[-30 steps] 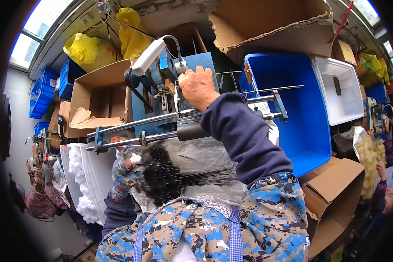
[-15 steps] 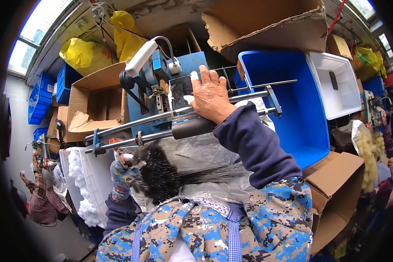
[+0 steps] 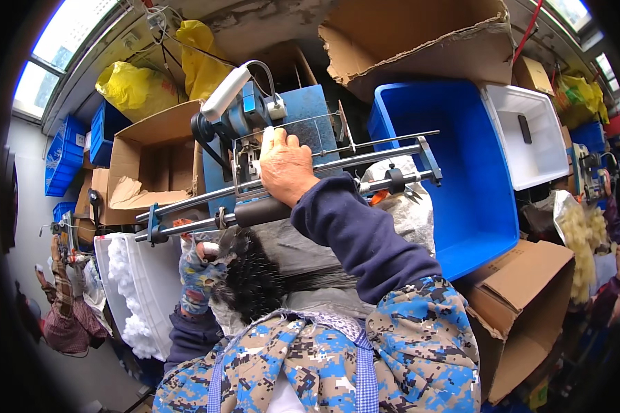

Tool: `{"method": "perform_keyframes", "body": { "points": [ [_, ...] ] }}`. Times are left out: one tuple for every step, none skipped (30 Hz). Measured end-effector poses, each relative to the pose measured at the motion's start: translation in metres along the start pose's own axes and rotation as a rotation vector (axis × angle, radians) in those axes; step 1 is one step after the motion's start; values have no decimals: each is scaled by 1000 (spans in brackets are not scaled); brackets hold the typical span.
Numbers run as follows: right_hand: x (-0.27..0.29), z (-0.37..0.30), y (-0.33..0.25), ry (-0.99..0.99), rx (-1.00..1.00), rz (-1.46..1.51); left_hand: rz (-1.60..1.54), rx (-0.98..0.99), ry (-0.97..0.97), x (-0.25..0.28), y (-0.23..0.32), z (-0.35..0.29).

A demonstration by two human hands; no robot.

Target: The person operates a small blue machine, repeatedly pulling a lever to process black bristles. They wear patterned gloves and handle the bristles with their left hand while operating the lever with their right. The person also adjusts a metal rod on the machine.

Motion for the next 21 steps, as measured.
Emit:
{"method": "perform_keyframes", "body": {
  "points": [
    [-1, 0, -10, -6, 15, 32, 20, -41, -16, 1, 3, 3],
    [-1, 0, -16, -12, 29, 63, 39, -82, -34, 1, 7, 6],
    [-5, 0, -18, 12, 57, 48, 23, -77, -29, -2, 10, 9],
    [-5, 1, -17, -20, 69, 47, 8, -65, -23, -1, 10, 8],
    [-2, 1, -11, -53, 77, 45, -9, -53, -20, -1, 8, 8],
    [2, 2, -3, -85, 82, 42, -27, -44, -19, -1, 4, 9],
    [7, 2, 11, -109, 72, 6, -259, 195, 41, -2, -15, -2],
    [13, 0, 21, -117, 62, -7, -191, 134, 43, 1, -13, -2],
    [20, 0, 29, -139, 74, -46, -122, 72, 42, 4, -8, 0],
    [30, 0, 39, -162, 78, -94, -63, 9, 34, 6, -6, 1],
    [38, 0, 49, -118, 95, -103, -4, 15, 38, 3, -11, 0],
    [44, 1, 58, -75, 114, -110, -134, 101, 46, 2, -12, 1],
    [46, 3, 66, 26, 94, -46, -260, 186, 51, 0, -13, 2],
    [51, 7, 72, 66, 73, -73, -384, 273, 59, -3, -13, 1],
    [54, 12, 75, 131, 46, -140, -430, 299, 49, -9, -18, -2],
    [59, 18, 78, 202, 12, -210, -425, 260, 54, -12, -15, 1],
    [58, 24, 79, 242, -10, -252, -420, 221, 59, -15, -12, 4],
    [55, 27, 84, 172, 28, -297, -417, 182, 65, -17, -11, 7],
    [48, 31, 88, 101, 68, -335, -486, 273, 88, -16, -15, 8],
    [44, 31, 91, 30, 106, -374, -435, 214, 91, -15, -13, 9],
    [45, 26, 97, 78, 145, -343, -385, 154, 93, -13, -9, 11]
  ]
}}
Point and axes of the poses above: each hand's wrist, its own z-axis towards the middle knuckle, its own x-axis out of the back of the hand, y = z × x, the point moved 1 cm from there along z, towards the middle knuckle, and after that the axes turned 11 degrees about -x, right-handed, at the moved point
